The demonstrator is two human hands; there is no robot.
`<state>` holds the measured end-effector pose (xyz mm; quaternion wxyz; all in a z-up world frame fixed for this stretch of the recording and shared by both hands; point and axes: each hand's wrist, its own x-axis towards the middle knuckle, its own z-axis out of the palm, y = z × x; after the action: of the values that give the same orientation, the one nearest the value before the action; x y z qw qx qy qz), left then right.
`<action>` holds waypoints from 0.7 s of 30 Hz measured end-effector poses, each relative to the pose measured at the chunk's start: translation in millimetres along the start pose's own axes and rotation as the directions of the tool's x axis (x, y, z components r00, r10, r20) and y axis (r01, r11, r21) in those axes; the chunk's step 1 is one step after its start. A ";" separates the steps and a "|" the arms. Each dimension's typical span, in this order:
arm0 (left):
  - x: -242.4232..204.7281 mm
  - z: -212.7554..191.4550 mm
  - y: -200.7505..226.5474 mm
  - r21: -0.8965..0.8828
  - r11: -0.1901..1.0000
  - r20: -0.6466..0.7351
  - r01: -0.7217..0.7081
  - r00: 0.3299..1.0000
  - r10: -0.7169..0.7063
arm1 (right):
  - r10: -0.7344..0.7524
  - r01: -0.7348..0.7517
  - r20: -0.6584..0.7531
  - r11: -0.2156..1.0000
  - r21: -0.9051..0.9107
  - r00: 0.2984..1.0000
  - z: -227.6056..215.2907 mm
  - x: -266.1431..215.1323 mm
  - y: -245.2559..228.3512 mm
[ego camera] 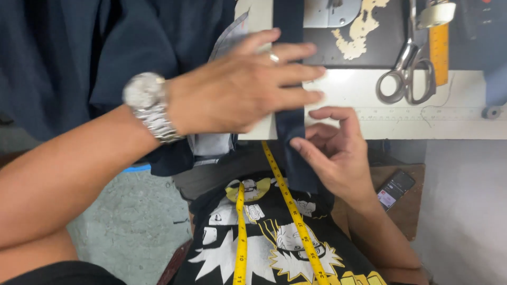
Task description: Measuring and marking fabric for tailoring using a tape measure and pencil.
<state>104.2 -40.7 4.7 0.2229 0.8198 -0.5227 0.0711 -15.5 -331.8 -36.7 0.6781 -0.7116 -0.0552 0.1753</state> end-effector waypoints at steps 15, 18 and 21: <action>0.1 17.3 -12.5 0.285 0.956 0.128 -0.073 0.991 0.037 | -0.308 0.257 -0.063 0.875 -0.411 0.949 -25.8 -0.8 -29.6; 5.1 5.3 -16.0 0.351 0.934 0.107 -0.064 0.994 0.028 | -0.475 0.417 0.053 0.706 -0.572 0.878 -40.8 6.0 -27.7; 6.1 -4.2 -2.4 0.425 0.905 0.073 -0.021 0.997 -0.012 | -0.561 0.526 0.177 0.554 -0.646 0.809 -48.8 11.5 -24.7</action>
<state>109.6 -43.1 9.9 0.0191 0.8495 -0.5044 0.1534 15.0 -372.5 -13.5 0.3982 -0.8570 -0.3139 -0.0919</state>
